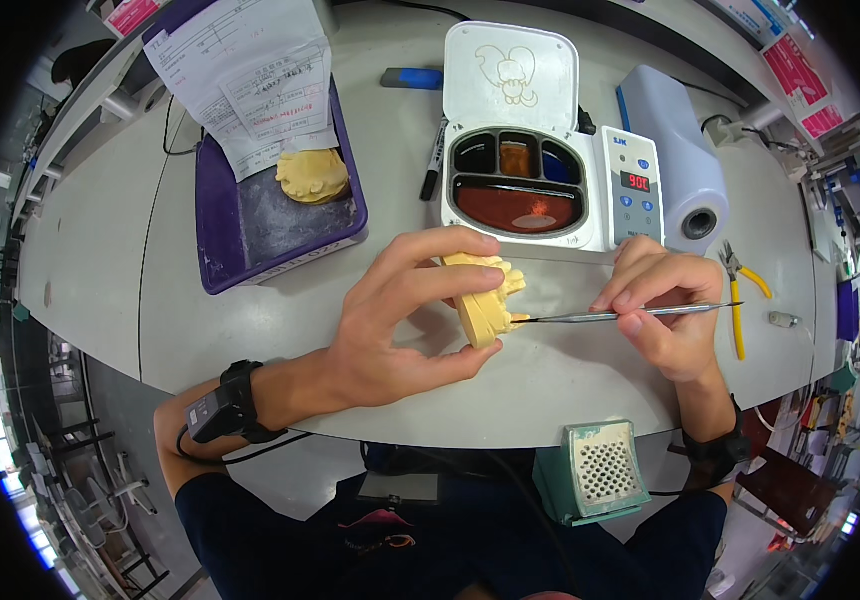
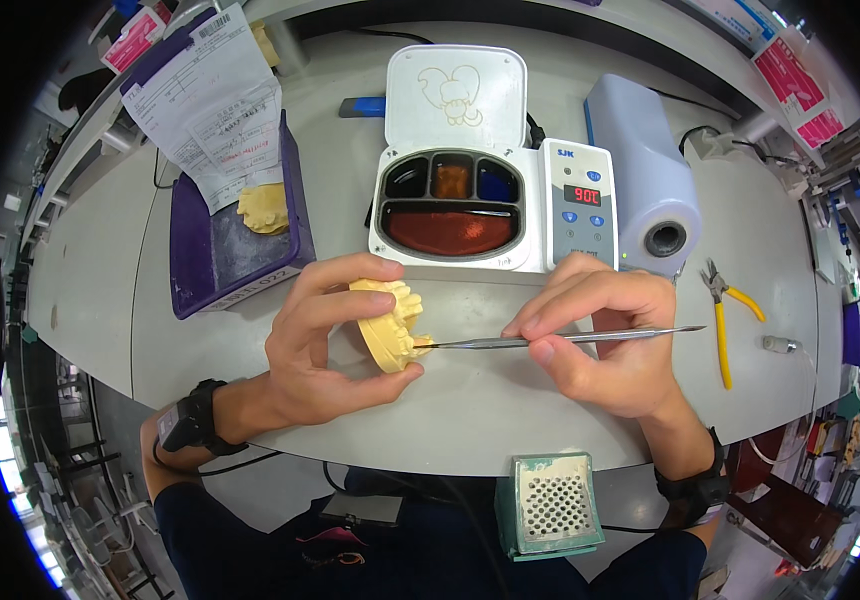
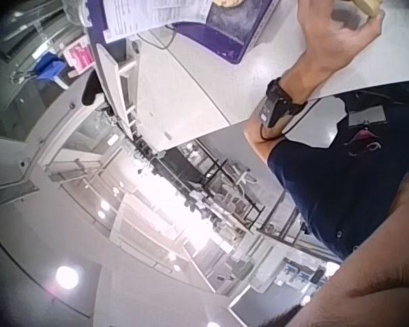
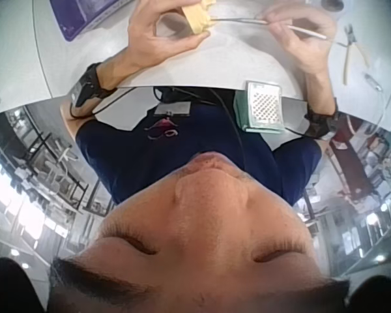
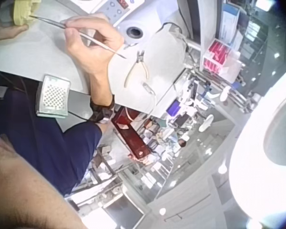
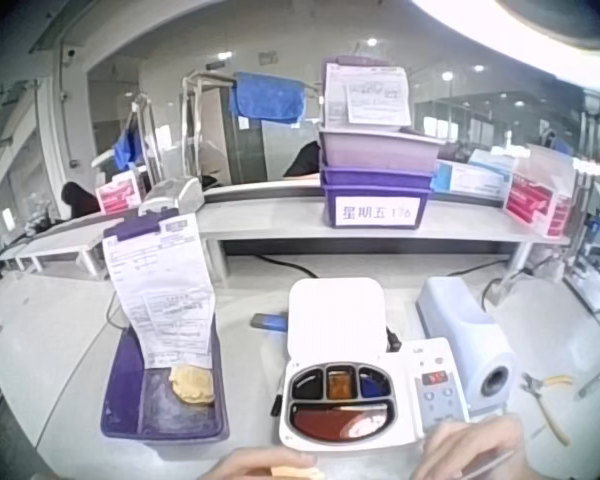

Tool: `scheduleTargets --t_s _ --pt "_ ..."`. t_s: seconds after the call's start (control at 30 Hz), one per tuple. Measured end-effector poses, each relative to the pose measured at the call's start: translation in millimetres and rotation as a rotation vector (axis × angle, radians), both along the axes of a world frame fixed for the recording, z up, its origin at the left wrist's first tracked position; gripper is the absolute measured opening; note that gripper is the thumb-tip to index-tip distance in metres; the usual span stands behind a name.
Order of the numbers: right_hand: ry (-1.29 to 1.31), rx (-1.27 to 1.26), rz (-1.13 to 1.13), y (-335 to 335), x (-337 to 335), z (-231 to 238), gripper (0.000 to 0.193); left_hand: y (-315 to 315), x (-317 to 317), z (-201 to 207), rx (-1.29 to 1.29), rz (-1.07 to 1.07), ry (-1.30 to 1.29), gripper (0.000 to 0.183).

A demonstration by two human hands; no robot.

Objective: Applying and shaping wax on a dental cast using a heated wax carver tool.

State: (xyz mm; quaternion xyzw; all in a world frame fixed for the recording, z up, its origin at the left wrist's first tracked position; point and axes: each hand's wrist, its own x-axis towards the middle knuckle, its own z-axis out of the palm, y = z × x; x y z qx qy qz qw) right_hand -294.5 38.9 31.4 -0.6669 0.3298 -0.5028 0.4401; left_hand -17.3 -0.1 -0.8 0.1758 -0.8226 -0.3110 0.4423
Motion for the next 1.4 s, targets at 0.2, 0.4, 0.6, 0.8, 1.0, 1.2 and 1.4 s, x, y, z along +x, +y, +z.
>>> scheduleTargets --t_s 0.2,0.4,0.6,0.8,1.0,1.2,1.4 --pt "-0.009 -0.005 -0.007 -0.6 -0.5 -0.7 0.009 -0.7 -1.3 1.6 -0.005 0.000 0.017 0.070" --pt "-0.017 0.006 -0.020 -0.8 -0.5 -1.8 0.010 -0.3 -0.3 2.8 -0.010 0.005 0.018 0.068" --pt "0.038 -0.024 -0.015 -1.5 -0.5 -2.2 0.010 -2.2 0.0 2.8 -0.028 -0.008 0.021 0.069" --pt "-0.126 0.080 -0.187 4.6 -6.7 -0.7 0.010 16.3 -1.2 14.1 0.716 -0.274 0.184 0.078" --pt "-0.105 0.117 -0.322 2.9 1.4 4.3 0.016 10.4 -1.6 11.2 1.505 -0.665 0.125 0.077" --pt "-0.092 0.037 -0.131 2.3 -1.5 -0.4 0.009 8.0 -2.4 14.0 1.463 -0.500 0.153 0.087" --pt "-0.016 -0.052 0.013 -0.2 -0.6 -0.3 0.012 2.3 1.6 12.7 1.252 -0.386 0.145 0.076"
